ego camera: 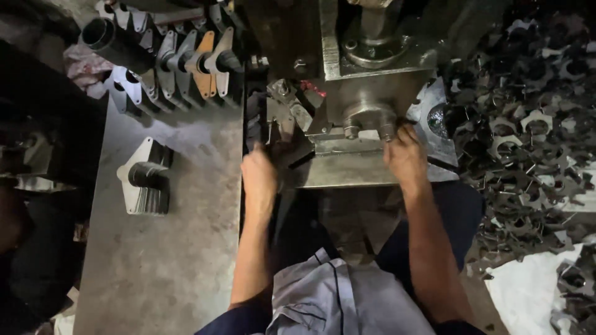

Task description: Operating a press machine to punch or form small metal plates.

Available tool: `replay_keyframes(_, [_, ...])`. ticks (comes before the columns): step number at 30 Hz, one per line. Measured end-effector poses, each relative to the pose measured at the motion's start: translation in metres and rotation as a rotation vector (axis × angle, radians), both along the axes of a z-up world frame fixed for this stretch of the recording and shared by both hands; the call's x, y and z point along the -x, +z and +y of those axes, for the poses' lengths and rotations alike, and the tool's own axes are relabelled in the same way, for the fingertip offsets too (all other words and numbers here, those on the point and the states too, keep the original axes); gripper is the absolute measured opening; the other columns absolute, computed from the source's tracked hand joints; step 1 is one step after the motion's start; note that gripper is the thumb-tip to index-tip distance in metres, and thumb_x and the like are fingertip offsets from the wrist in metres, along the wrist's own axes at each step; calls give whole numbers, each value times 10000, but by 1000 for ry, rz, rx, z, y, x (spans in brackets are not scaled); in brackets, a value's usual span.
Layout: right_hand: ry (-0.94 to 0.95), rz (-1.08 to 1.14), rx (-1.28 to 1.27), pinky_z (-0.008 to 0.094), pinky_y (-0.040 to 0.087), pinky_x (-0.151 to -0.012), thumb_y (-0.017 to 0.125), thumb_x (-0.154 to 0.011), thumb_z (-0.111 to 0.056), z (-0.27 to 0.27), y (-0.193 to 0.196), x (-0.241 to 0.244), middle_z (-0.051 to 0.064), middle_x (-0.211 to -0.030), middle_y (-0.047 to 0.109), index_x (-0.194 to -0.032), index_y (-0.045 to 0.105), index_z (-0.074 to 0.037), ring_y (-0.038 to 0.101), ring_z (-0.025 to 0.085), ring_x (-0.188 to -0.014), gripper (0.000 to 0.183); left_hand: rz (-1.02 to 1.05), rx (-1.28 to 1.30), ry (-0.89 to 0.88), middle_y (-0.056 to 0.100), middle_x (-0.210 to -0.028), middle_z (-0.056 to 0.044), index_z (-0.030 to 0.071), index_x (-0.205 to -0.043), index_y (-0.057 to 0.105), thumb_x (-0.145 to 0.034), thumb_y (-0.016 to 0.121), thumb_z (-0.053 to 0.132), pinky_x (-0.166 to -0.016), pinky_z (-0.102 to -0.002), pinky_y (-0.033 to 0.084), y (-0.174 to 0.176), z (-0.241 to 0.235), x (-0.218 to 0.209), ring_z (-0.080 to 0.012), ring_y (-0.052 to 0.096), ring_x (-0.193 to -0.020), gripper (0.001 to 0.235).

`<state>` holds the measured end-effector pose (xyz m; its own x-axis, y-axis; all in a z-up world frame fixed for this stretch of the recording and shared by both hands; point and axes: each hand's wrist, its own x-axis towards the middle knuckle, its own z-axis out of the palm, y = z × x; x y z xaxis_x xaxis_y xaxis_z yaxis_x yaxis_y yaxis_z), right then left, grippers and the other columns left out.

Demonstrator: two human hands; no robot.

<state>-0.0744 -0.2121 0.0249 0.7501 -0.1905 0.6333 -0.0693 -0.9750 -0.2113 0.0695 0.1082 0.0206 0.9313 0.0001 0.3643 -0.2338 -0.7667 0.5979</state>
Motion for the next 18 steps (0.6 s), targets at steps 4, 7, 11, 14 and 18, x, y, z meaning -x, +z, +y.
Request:
replay_keyframes(4, [-49, 274, -749, 395, 568, -794, 750, -903, -188, -21, 22, 34, 143, -948, 735, -962, 760, -68, 692, 267, -891, 133, 303, 298, -360, 644, -624, -143, -22, -833, 675, -932, 759, 252, -461, -397, 466, 43, -29, 53, -274, 629, -546, 303])
replay_keyframes(7, [119, -159, -1549, 348, 562, -827, 759, -922, -203, -68, -51, 54, 95, -985, 744, -1054, 761, -55, 688, 211, -929, 198, 628, 681, -388, 593, -552, -20, 25, -769, 636, -930, 759, 254, -385, -326, 380, 10, -62, 70, -110, 540, -428, 306])
replay_keyframes(11, [111, -218, -1713, 409, 573, -807, 460, -1125, -625, -36, -95, 66, 130, -1096, 700, -1268, 605, 10, 679, 280, -962, 667, 650, 825, -285, 553, -506, -18, 34, -677, 587, -934, 765, 264, -352, -308, 339, -24, -108, 55, -91, 506, -374, 388])
replay_keyframes(14, [89, 260, -1803, 398, 655, -668, 514, -995, -465, 65, -29, 31, 225, -953, 769, -1130, 671, 8, 778, 315, -793, 516, 592, 823, -236, 556, -491, -18, 12, -647, 614, -945, 776, 268, -368, -301, 341, -21, -132, 32, -88, 486, -384, 424])
replay_keyframes(18, [104, 154, -1819, 356, 615, -546, 647, -993, -278, 94, -68, 4, 233, -857, 750, -1091, 668, 31, 744, 277, -661, 325, 556, 869, -221, 571, -502, -6, 17, -686, 657, -920, 770, 276, -372, -302, 353, -18, -135, 33, -81, 490, -394, 366])
